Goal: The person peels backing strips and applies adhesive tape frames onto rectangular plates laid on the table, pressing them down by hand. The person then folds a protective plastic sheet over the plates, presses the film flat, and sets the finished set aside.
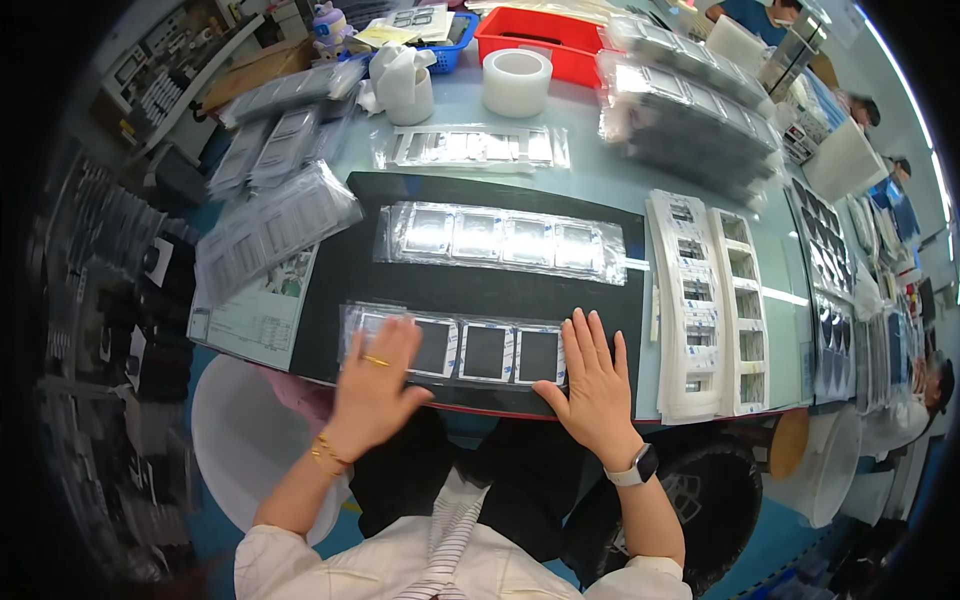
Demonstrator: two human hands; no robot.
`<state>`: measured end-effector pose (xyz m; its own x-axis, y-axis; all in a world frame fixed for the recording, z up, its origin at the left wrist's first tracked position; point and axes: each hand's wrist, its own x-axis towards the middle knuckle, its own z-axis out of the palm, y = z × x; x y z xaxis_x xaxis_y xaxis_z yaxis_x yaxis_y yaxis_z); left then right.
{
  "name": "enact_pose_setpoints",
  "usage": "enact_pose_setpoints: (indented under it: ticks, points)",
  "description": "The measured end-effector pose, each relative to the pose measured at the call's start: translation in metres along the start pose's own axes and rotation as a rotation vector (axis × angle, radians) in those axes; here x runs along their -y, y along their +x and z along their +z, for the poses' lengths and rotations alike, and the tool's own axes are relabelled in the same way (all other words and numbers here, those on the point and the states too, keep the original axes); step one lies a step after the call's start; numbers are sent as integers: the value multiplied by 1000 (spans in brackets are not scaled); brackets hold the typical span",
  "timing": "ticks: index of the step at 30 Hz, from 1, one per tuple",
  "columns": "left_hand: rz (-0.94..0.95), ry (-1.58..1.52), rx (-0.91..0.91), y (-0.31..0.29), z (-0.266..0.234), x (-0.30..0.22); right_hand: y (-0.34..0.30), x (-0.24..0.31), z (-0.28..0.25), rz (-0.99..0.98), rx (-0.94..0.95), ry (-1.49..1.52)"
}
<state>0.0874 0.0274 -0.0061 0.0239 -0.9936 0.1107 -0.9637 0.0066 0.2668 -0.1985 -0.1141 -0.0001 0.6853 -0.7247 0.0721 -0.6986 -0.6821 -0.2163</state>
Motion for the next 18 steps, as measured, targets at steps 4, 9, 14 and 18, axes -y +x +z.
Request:
enact_pose_setpoints:
  ticks: [4,9,14,18]
  points:
    - [-221,108,-150,-21,-19,68,4,2,-5,-35,-33,-2]
    - [-191,-26,-341,6,-25,80,23,-13,-23,-46,-169,157]
    - [-291,-197,-267,21,-24,70,30,-8,-40,315,92,368]
    - [-352,-494,-251,-6,-34,51,13,-9,-33,159,56,351]
